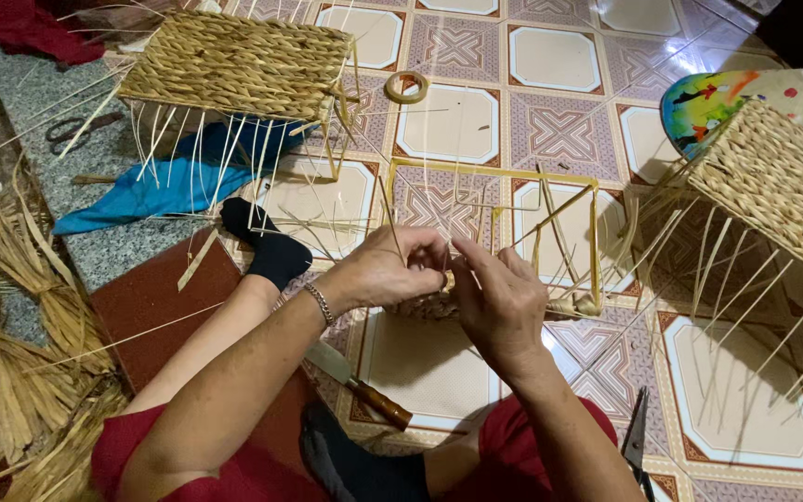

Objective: The person weaves a rectangular basket using dried palm leaves, interlacing them through a bamboo frame. They trim excess strands with scissors and continue weaving the sides.

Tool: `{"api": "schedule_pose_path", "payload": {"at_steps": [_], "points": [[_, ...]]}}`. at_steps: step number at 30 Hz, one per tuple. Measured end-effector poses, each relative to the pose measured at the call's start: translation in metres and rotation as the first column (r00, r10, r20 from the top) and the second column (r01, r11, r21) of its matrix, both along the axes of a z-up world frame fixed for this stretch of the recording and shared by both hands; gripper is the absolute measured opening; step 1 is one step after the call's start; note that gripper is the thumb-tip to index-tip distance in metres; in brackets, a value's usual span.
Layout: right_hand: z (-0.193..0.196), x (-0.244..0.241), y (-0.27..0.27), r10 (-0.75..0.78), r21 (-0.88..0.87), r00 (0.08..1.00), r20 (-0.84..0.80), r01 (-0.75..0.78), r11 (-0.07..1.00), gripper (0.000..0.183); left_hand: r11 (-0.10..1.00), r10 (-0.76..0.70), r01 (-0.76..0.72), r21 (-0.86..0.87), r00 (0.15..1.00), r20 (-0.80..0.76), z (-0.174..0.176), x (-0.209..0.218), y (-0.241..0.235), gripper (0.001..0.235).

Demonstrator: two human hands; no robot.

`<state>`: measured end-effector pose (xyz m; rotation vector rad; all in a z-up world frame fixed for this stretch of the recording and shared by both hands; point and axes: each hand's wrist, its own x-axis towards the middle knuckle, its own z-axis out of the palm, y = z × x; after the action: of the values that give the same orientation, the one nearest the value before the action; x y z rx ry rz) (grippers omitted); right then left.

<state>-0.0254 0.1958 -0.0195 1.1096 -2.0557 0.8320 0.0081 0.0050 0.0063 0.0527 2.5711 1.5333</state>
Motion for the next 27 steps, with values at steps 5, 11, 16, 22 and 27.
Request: {"api": "schedule_pose_path", "payload": {"at_steps": [5, 11, 16, 22, 27], "points": [[-0.001, 0.008, 0.004, 0.067, -0.132, 0.981, 0.182, -0.043, 0.99, 0.032, 0.996, 0.019, -0.019, -0.085, 1.0, -0.005, -0.002, 0.007, 0.004, 0.015], [0.001, 0.016, 0.011, 0.164, -0.293, 0.881, 0.443, -0.031, 0.956, 0.027, 0.988, 0.047, -0.047, -0.144, 0.999, -0.004, -0.005, 0.009, 0.013, 0.012], [0.002, 0.015, 0.01, 0.184, -0.286, 0.929, 0.322, -0.09, 0.954, 0.02, 0.992, 0.123, -0.12, -0.033, 0.989, 0.08, 0.0, 0.014, 0.015, 0.033], [0.007, 0.02, 0.008, 0.089, -0.068, 0.981, 0.171, -0.078, 0.995, 0.014, 0.994, 0.091, -0.093, 0.064, 0.995, 0.033, 0.003, 0.013, 0.014, 0.033], [0.014, 0.021, 0.014, 0.129, -0.031, 0.967, 0.221, -0.126, 0.992, 0.014, 0.996, 0.084, -0.087, 0.021, 0.989, 0.12, 0.01, 0.017, 0.01, 0.038]]}}
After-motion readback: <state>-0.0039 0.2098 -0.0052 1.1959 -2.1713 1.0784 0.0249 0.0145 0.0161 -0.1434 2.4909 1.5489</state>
